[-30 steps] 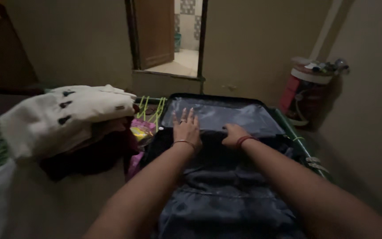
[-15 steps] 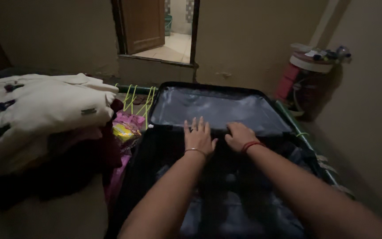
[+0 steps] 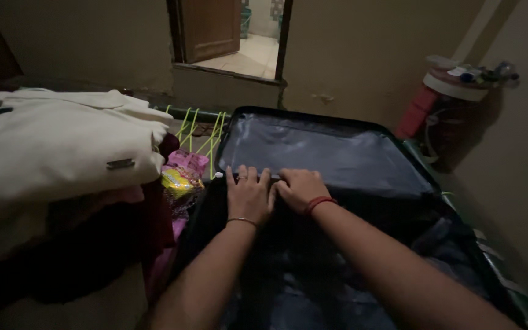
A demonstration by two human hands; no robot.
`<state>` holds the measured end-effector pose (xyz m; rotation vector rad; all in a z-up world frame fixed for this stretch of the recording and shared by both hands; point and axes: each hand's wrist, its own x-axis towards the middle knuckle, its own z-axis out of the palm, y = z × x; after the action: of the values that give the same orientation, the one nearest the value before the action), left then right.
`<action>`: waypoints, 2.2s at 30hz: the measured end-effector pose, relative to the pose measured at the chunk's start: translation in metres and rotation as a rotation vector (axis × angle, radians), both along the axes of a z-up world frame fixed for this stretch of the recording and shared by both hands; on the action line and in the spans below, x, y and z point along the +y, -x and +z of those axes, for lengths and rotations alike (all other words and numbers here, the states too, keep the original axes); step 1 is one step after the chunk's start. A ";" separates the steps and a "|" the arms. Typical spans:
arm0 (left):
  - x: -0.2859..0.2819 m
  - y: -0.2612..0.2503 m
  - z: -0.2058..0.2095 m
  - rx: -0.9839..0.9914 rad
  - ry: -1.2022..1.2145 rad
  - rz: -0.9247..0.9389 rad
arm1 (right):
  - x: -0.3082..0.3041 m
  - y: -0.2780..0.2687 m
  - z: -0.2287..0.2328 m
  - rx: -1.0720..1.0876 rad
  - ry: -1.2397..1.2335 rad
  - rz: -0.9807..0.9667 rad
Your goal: The person packs various items into a suitcase, including a round plastic container, a package of sanitary pads, and several pieces of folded clothing.
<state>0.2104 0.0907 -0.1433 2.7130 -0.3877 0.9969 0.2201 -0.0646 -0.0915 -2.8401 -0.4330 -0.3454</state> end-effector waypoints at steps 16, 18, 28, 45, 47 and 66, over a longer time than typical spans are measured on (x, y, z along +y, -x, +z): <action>-0.057 0.016 -0.003 0.214 0.131 0.181 | -0.017 -0.001 0.012 0.120 0.109 -0.133; -0.067 0.019 -0.004 0.175 0.046 0.298 | -0.016 -0.002 0.013 0.175 0.100 -0.104; -0.133 -0.010 -0.012 0.348 0.040 0.294 | -0.061 -0.027 0.011 0.352 0.140 -0.291; -0.097 -0.001 0.021 0.198 0.070 0.058 | -0.147 -0.075 0.002 0.350 0.202 -0.184; -0.095 -0.005 0.021 0.197 0.056 0.066 | -0.164 -0.083 -0.003 0.386 0.194 -0.243; -0.150 -0.016 0.044 0.365 0.017 -0.059 | -0.250 -0.151 -0.038 0.476 0.335 -0.815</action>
<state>0.2268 -0.0591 -0.0993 2.7702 -0.3832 0.4711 0.3714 -0.3141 -0.1299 -3.1352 0.8481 0.3063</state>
